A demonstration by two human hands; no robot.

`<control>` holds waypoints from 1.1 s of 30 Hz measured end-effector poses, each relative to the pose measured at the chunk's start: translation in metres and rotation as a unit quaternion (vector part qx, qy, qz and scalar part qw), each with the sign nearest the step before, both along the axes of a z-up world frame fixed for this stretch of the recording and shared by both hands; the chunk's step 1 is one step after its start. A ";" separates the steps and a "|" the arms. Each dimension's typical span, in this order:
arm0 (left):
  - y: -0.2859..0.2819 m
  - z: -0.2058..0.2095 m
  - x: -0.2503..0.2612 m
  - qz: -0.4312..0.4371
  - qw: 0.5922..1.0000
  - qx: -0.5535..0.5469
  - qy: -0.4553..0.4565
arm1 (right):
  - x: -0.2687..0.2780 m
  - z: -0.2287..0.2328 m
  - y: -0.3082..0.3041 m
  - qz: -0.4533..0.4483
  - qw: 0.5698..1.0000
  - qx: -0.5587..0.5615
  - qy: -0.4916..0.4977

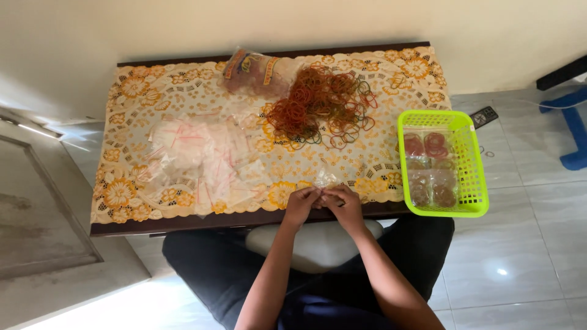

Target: Packaging small quantities of rubber bands into plastic bags

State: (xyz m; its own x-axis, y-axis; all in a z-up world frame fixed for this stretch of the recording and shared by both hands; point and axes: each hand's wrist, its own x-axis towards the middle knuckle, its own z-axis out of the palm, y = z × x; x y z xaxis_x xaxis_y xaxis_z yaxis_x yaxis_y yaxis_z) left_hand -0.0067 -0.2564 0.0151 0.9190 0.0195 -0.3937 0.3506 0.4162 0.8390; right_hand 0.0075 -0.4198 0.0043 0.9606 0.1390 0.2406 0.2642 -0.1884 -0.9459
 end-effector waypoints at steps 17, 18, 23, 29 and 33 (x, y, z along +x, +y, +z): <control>-0.007 -0.011 -0.003 0.018 0.998 0.043 -0.029 | -0.003 0.004 -0.001 -0.045 0.990 -0.097 -0.091; -0.007 -0.019 -0.001 0.016 0.998 0.050 -0.031 | -0.003 0.004 -0.002 -0.058 0.989 -0.107 -0.087; -0.015 -0.011 0.000 0.008 0.992 0.127 -0.011 | 0.000 0.009 -0.007 -0.072 0.986 -0.115 -0.097; -0.028 0.005 -0.007 0.046 0.969 0.240 -0.038 | 0.000 0.013 -0.009 -0.057 0.973 -0.177 -0.137; -0.030 0.007 -0.009 0.054 0.960 0.263 -0.074 | -0.002 0.024 -0.005 -0.044 0.965 -0.219 -0.139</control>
State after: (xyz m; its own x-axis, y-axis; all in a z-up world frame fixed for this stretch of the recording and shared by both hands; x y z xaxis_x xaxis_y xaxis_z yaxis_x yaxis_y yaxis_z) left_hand -0.0152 -0.2865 0.0219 0.9457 0.2779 -0.1685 0.1898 -0.0513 0.9805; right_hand 0.0059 -0.4249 0.0279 0.8802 0.2061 0.4275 0.4608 -0.5869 -0.6658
